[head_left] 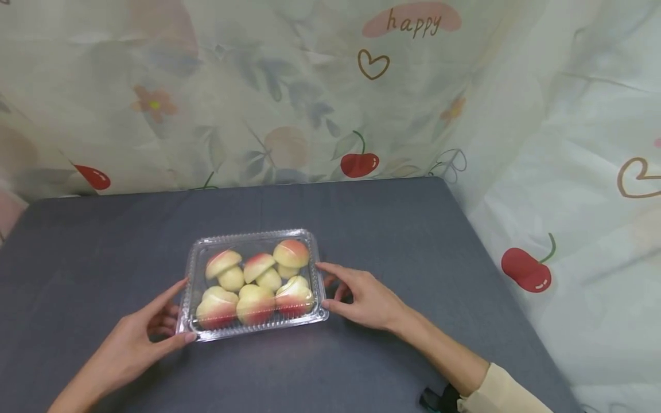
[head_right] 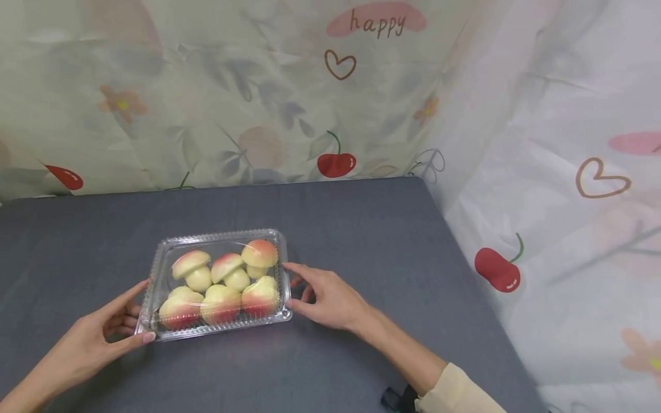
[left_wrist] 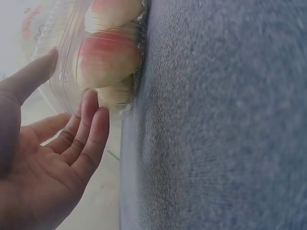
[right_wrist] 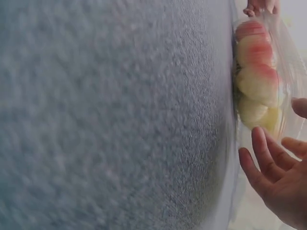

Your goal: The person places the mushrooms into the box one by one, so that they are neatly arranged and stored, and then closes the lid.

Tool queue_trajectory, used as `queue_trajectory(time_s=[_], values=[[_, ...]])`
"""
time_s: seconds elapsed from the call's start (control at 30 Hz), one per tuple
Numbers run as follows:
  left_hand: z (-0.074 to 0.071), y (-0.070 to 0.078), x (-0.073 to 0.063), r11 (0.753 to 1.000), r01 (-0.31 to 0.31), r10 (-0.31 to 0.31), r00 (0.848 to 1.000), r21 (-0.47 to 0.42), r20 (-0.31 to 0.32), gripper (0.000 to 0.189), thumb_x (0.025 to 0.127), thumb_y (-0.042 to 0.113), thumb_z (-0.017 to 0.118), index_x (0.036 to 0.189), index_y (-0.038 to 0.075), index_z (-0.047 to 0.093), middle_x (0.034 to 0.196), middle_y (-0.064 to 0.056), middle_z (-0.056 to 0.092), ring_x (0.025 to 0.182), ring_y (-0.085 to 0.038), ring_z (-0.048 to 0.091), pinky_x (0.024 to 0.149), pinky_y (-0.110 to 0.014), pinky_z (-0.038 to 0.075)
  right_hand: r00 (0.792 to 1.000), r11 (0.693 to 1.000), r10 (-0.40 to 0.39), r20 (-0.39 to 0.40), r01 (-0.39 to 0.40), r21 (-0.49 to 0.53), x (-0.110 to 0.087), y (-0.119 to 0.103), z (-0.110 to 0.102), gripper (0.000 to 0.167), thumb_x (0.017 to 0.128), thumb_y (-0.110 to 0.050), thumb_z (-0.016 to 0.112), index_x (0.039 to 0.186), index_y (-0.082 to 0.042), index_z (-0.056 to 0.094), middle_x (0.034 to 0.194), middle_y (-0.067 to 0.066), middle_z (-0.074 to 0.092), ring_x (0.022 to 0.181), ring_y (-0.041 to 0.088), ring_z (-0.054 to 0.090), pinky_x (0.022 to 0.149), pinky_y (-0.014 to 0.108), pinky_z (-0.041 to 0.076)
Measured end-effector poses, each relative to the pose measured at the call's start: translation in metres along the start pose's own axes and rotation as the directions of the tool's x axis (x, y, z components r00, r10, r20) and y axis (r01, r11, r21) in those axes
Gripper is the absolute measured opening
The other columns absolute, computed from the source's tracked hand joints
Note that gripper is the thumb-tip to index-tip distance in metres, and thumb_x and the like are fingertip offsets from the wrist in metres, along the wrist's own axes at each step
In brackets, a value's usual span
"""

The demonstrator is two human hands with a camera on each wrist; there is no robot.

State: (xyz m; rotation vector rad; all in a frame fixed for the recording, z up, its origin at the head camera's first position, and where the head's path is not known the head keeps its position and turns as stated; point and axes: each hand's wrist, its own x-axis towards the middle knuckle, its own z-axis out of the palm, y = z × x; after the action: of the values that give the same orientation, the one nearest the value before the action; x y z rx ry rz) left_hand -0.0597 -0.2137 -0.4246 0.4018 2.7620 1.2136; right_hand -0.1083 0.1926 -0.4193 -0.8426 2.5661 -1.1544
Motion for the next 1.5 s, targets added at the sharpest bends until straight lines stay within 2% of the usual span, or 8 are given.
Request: queue_trajectory(time_s=[0.37,0.5,0.73,0.9,1.0,1.13,1.37,1.5], values=[[0.001,0.0,-0.001,0.975,0.123,-0.101,0.987,-0.187,0.124,0.091,0.088,0.018,0.077,0.16,0.016,0.02,0.083,-0.004,0.065,0.069,-0.011,0.065,0.063,-0.026,0.052,0.992,0.958,0.091,0.085,-0.11,0.264,-0.005,-0.004,0.013,0.077,0.095,-0.025,0.069,0.158,-0.029,0.025,0.089,-0.003,0.068,0.074,0.012,0.067,0.068,0.026,0.053],[0.002,-0.005,0.0,0.932,0.161,-0.099,0.975,-0.326,0.198,0.093,0.092,0.012,0.071,0.161,0.017,0.008,0.08,-0.01,0.064,0.067,-0.017,0.067,0.063,-0.032,0.055,0.995,0.926,0.065,0.082,-0.091,0.366,-0.004,-0.004,0.018,0.079,0.095,-0.017,0.068,0.159,-0.024,0.023,0.079,0.005,0.068,0.068,0.02,0.069,0.066,0.032,0.055],[0.0,-0.016,-0.002,0.827,0.131,0.05,0.952,-0.546,0.303,0.09,0.099,0.0,0.056,0.161,0.022,-0.005,0.098,-0.017,0.07,0.077,-0.022,0.071,0.07,-0.036,0.058,0.989,0.848,0.08,0.123,-0.132,0.513,-0.004,-0.006,0.023,0.084,0.095,-0.004,0.064,0.161,-0.025,0.016,0.079,0.011,0.069,0.068,0.028,0.07,0.069,0.036,0.057],[-0.005,-0.017,0.001,0.82,0.153,0.06,0.936,-0.552,0.348,0.087,0.101,0.002,0.053,0.16,0.027,-0.007,0.1,-0.019,0.071,0.078,-0.022,0.071,0.072,-0.033,0.057,0.974,0.758,0.131,0.183,-0.217,0.616,-0.005,-0.008,0.025,0.085,0.097,-0.001,0.059,0.16,-0.033,0.011,0.081,0.016,0.071,0.065,0.017,0.068,0.067,0.033,0.057],[-0.006,-0.017,0.002,0.83,0.156,0.05,0.935,-0.535,0.35,0.087,0.101,0.002,0.053,0.16,0.026,-0.006,0.098,-0.02,0.072,0.076,-0.022,0.071,0.071,-0.034,0.057,0.973,0.757,0.135,0.187,-0.223,0.614,-0.005,-0.008,0.025,0.084,0.098,-0.002,0.057,0.16,-0.036,0.01,0.076,0.015,0.07,0.062,0.015,0.066,0.064,0.029,0.056],[-0.008,-0.016,0.004,0.81,0.173,0.069,0.921,-0.56,0.383,0.086,0.103,0.002,0.05,0.159,0.027,-0.011,0.1,-0.021,0.072,0.079,-0.023,0.071,0.072,-0.035,0.057,0.976,0.759,0.133,0.169,-0.211,0.616,-0.005,-0.008,0.027,0.083,0.099,-0.002,0.056,0.16,-0.034,0.011,0.072,0.013,0.068,0.059,0.014,0.064,0.061,0.027,0.053],[-0.01,-0.018,0.006,0.758,0.184,0.131,0.897,-0.626,0.422,0.083,0.105,-0.001,0.042,0.158,0.03,-0.013,0.104,-0.023,0.071,0.083,-0.023,0.071,0.073,-0.036,0.057,0.972,0.68,0.144,0.184,-0.232,0.695,-0.004,-0.008,0.03,0.084,0.099,0.001,0.052,0.159,-0.039,0.009,0.079,0.021,0.07,0.061,0.016,0.064,0.063,0.032,0.055],[-0.01,-0.016,0.006,0.767,0.218,0.079,0.901,-0.603,0.426,0.083,0.105,0.004,0.045,0.158,0.031,-0.011,0.105,-0.024,0.071,0.083,-0.025,0.072,0.074,-0.037,0.057,0.972,0.678,0.154,0.179,-0.235,0.696,-0.004,-0.008,0.03,0.084,0.098,0.002,0.052,0.159,-0.039,0.01,0.077,0.018,0.069,0.061,0.016,0.064,0.063,0.03,0.055]])
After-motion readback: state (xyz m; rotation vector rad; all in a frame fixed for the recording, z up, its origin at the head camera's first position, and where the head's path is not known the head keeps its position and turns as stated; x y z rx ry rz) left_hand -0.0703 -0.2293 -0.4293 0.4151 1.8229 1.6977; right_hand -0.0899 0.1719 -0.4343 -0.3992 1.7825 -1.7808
